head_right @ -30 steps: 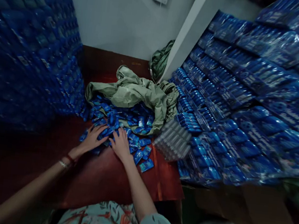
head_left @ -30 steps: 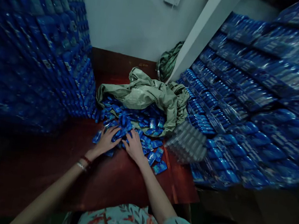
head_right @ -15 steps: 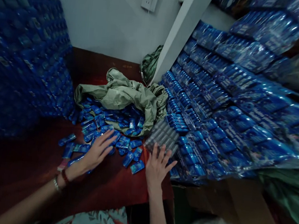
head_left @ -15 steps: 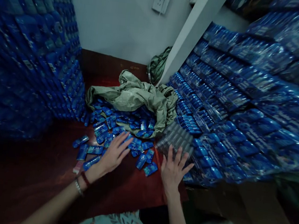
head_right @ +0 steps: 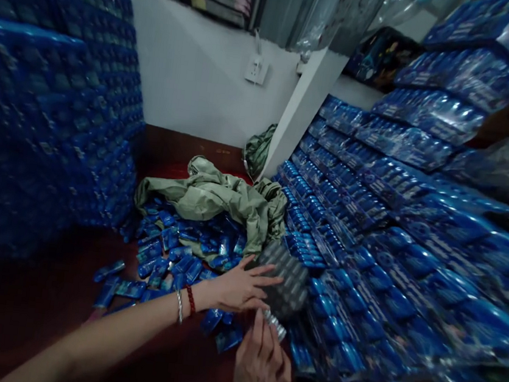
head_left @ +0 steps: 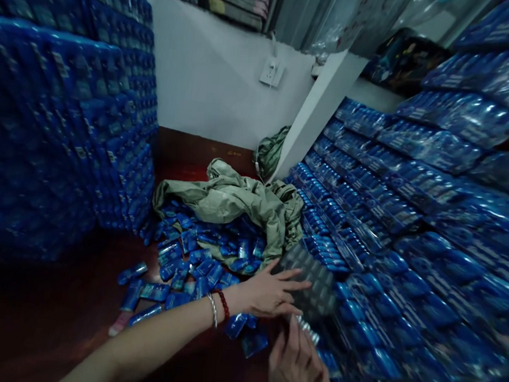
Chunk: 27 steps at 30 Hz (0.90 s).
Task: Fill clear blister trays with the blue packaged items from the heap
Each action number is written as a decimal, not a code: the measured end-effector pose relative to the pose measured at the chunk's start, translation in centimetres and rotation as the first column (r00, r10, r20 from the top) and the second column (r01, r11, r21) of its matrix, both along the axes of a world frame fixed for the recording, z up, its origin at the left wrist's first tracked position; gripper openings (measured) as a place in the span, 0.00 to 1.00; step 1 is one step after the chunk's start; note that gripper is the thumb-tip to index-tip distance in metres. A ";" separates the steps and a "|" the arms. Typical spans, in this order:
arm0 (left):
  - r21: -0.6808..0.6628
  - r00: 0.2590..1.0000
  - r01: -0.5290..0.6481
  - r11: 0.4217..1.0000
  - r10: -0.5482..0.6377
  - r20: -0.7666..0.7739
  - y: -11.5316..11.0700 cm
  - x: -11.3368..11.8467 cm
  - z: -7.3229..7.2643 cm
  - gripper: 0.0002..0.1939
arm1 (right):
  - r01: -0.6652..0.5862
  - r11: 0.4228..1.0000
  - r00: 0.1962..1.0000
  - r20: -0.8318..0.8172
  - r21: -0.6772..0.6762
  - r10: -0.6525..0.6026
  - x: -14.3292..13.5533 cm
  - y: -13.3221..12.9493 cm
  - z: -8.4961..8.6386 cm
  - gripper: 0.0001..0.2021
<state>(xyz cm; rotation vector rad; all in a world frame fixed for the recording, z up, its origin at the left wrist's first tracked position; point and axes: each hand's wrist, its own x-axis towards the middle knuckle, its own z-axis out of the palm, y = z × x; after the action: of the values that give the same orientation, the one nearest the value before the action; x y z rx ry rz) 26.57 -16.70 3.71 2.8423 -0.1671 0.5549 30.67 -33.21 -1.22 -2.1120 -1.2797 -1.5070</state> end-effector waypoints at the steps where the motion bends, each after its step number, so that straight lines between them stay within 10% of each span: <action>1: 0.004 1.000 0.003 1.000 -0.003 -0.011 0.0 -0.2 0.1 0.20 | 0.000 1.000 1.000 0.008 0.006 0.000 0.1 0.1 0.4 0.14; 12: -0.291 0.993 -0.038 0.956 0.004 -0.116 1.0 -1.6 1.5 0.12 | -0.278 0.959 0.949 -0.137 0.057 0.283 1.1 0.0 1.6 0.11; 27: -0.372 0.986 -0.159 0.915 0.128 -0.106 3.6 4.5 3.1 0.10 | -0.020 1.000 0.974 -0.224 0.016 0.023 4.2 1.8 0.0 0.23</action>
<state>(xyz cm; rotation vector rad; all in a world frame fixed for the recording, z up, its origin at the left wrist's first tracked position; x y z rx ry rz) 31.08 -13.13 6.81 2.5017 0.1514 0.4450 34.91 -31.37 -1.23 -2.1790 -1.2035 -1.2222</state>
